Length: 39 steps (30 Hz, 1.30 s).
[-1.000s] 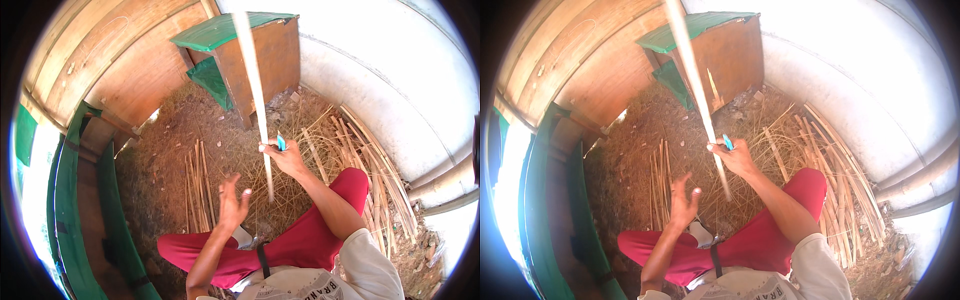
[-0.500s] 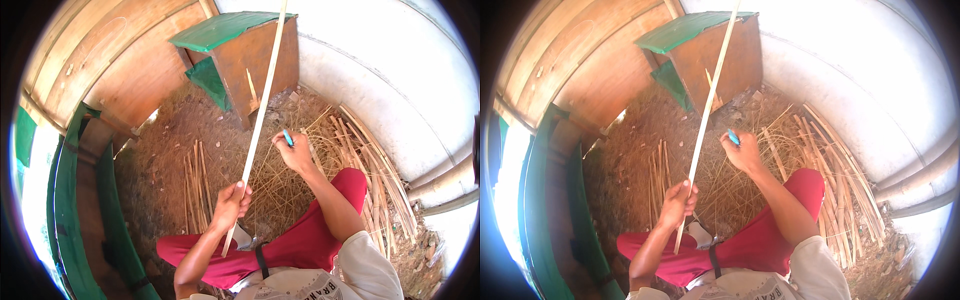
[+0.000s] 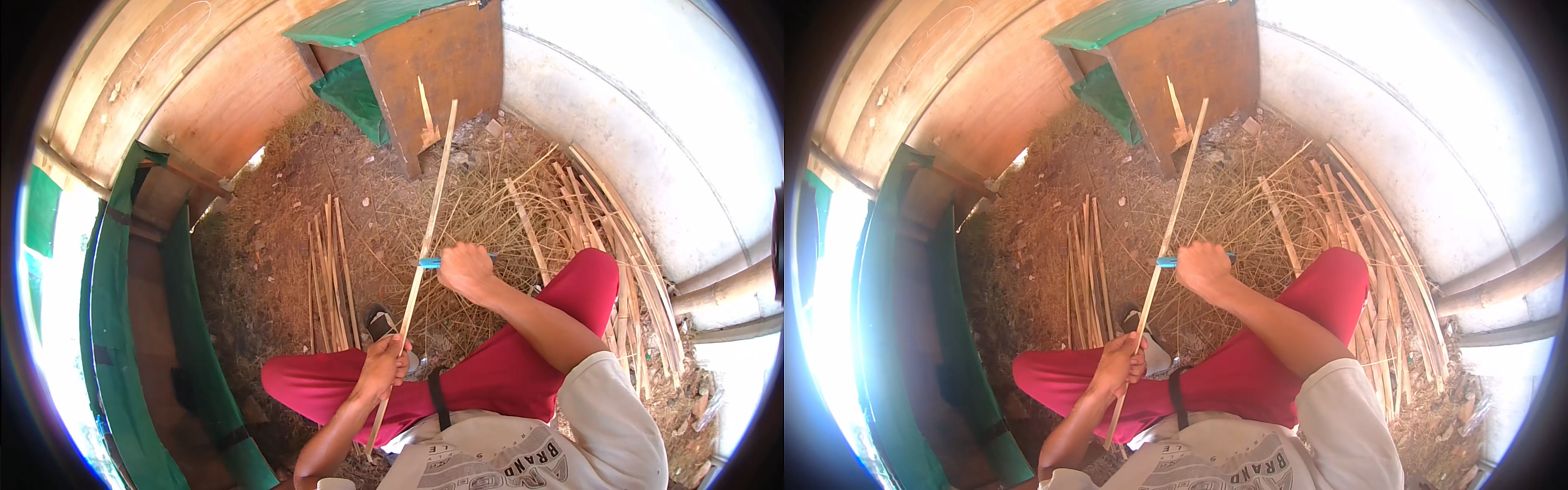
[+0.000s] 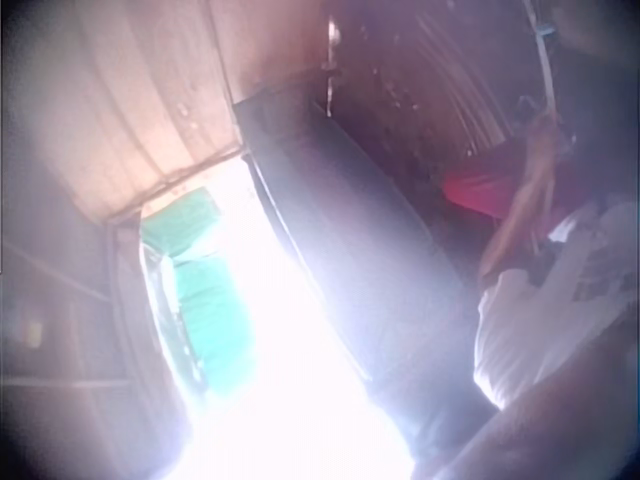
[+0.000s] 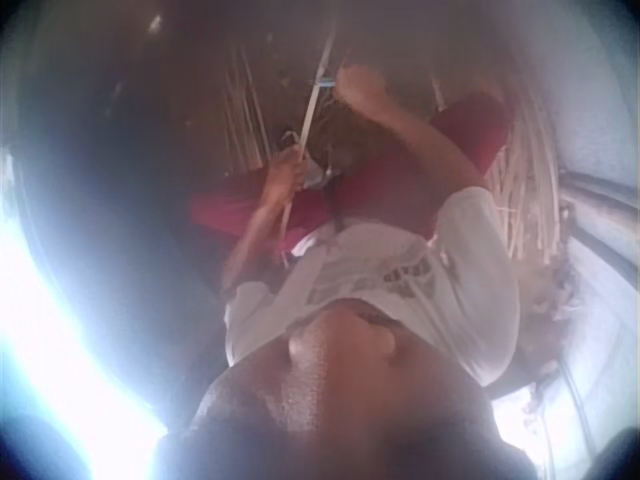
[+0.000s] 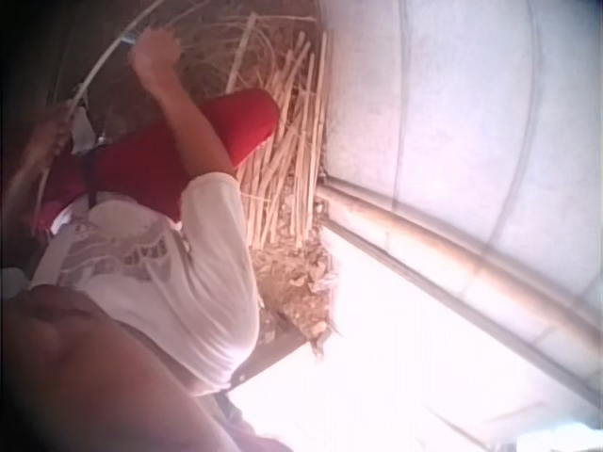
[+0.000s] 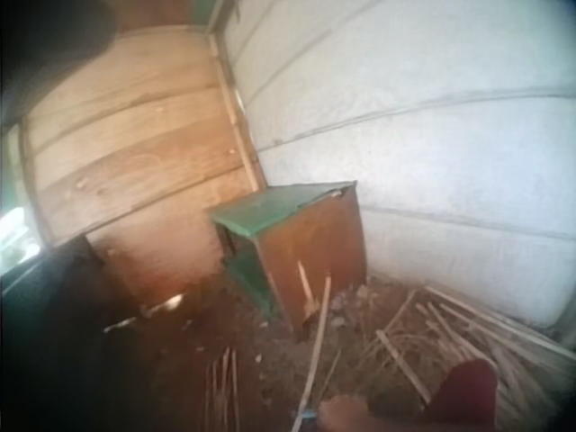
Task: The person sits on the ground and uses a knife to shave thin strips from a long bamboo stick. They repeatedly scrape the blade along the stick to remove thin layers, creating a pile of shavings on the ground.
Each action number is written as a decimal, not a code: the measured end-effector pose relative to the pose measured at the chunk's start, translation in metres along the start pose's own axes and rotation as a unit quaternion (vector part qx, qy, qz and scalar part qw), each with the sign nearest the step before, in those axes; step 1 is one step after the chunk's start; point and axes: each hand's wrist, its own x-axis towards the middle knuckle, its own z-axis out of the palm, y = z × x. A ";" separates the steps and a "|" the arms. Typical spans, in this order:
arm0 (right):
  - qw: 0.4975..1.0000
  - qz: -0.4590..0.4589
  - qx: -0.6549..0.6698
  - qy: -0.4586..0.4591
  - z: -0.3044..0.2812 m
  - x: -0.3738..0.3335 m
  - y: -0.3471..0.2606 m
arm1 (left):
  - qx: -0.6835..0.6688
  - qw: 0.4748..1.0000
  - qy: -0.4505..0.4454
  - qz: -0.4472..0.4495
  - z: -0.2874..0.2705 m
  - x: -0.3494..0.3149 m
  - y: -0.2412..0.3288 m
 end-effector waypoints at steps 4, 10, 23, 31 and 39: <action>1.000 0.017 -0.003 -0.026 0.005 0.003 -0.003 | 0.004 1.000 0.009 -0.023 0.002 0.005 0.003; 0.997 0.050 -0.002 -0.055 -0.006 0.003 0.001 | -0.012 0.999 -0.007 -0.033 -0.007 0.012 0.003; 0.988 0.103 -0.080 -0.083 0.036 0.022 0.041 | 0.085 0.996 0.033 -0.011 0.005 -0.002 -0.005; 0.977 0.192 0.002 0.097 0.016 0.034 0.082 | 0.127 0.989 0.051 -0.059 -0.031 -0.066 -0.029; 0.998 0.015 0.035 0.044 0.010 0.002 0.016 | 0.141 0.976 0.096 0.133 -0.031 -0.021 -0.042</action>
